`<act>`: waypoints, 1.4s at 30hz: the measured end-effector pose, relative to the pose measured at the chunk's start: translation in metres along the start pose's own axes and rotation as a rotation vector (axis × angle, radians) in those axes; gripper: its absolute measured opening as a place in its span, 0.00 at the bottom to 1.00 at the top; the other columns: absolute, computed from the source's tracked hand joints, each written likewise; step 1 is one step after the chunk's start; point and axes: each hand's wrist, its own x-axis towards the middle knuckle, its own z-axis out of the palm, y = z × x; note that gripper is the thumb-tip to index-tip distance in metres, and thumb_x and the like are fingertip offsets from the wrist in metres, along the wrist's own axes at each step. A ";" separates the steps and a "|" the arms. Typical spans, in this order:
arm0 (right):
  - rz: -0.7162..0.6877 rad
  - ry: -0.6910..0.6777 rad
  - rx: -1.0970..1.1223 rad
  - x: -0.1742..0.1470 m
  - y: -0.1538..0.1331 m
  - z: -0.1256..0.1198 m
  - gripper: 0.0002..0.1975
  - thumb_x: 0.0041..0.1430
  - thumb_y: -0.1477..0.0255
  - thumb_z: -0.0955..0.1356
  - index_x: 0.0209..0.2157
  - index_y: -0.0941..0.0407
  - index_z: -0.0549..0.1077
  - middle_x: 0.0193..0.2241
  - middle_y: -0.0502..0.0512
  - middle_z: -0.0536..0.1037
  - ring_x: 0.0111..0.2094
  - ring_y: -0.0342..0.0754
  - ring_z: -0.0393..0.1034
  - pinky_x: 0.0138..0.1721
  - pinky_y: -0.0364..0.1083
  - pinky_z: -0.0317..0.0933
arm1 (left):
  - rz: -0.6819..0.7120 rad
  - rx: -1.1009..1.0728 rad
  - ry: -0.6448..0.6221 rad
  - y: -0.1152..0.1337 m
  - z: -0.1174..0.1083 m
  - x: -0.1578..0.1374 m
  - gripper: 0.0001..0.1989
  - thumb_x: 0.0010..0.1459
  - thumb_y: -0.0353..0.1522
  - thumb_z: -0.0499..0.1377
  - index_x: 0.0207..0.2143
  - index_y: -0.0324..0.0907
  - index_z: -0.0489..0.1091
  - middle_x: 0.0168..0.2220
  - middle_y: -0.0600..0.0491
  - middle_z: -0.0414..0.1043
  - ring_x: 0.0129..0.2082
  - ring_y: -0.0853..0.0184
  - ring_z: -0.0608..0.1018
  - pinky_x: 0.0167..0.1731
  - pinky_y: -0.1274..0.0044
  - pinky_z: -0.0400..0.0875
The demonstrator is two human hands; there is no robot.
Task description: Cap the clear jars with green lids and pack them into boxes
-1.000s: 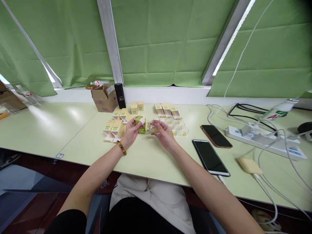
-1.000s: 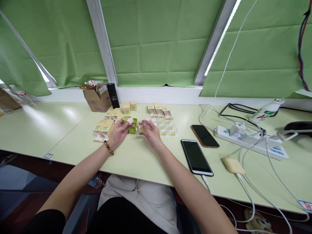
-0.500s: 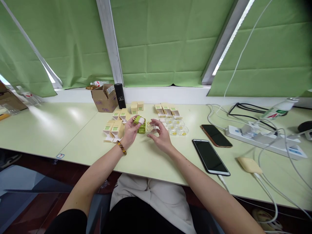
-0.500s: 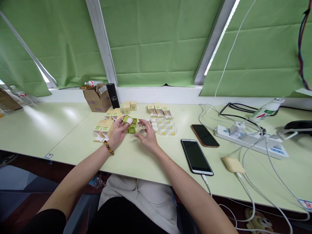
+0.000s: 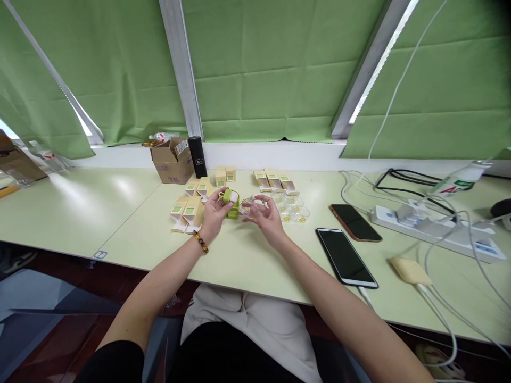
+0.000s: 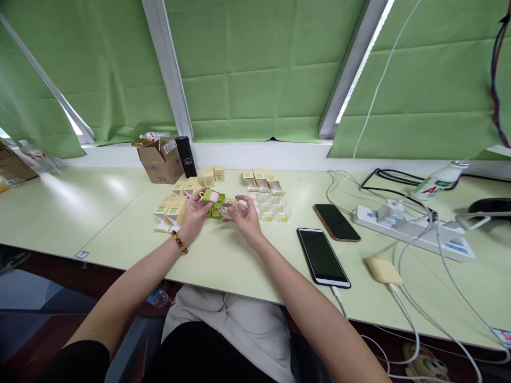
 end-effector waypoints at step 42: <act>0.180 -0.074 0.179 0.002 0.001 -0.007 0.26 0.49 0.56 0.82 0.44 0.49 0.72 0.34 0.48 0.83 0.30 0.48 0.80 0.33 0.48 0.71 | -0.041 0.150 -0.169 0.006 0.005 -0.003 0.29 0.42 0.32 0.80 0.48 0.41 0.80 0.49 0.47 0.78 0.46 0.63 0.77 0.51 0.71 0.72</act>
